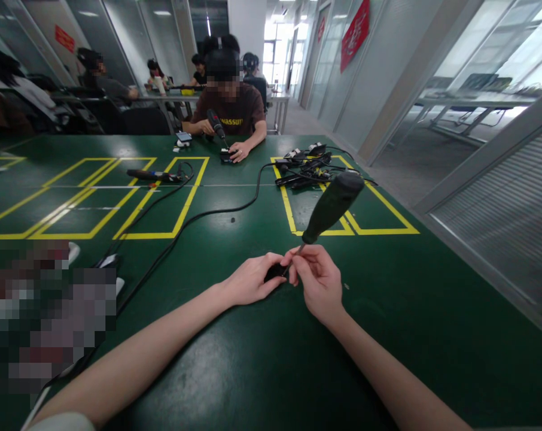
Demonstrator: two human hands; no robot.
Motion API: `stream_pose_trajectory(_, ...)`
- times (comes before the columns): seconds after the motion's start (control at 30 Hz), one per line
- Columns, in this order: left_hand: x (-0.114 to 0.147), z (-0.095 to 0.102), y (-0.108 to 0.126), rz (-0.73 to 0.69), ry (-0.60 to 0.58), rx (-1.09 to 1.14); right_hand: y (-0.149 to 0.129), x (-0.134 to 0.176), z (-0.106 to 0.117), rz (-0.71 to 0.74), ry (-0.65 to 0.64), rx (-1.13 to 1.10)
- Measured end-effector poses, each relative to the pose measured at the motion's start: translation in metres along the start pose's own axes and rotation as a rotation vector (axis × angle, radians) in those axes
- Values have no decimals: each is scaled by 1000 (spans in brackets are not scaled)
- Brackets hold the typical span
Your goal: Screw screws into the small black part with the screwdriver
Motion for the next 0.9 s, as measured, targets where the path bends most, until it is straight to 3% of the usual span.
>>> stream_pose_trajectory(0.37, -1, -1, -4, 11, 19, 12, 2, 0, -1, 5, 12, 6)
stream_pose_trajectory(0.9, -7, 8, -1, 139, 3, 281, 5, 0, 2, -18, -1, 4)
Point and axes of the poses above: each hand's wrist, its own x-axis away from the middle knuckle, its own z-axis out of the back of the hand, y = z × x, the point moved 5 cm from there along -x, towards the middle knuckle, and after that the axes turned 13 degrees about -y, right-handed, at the moved point
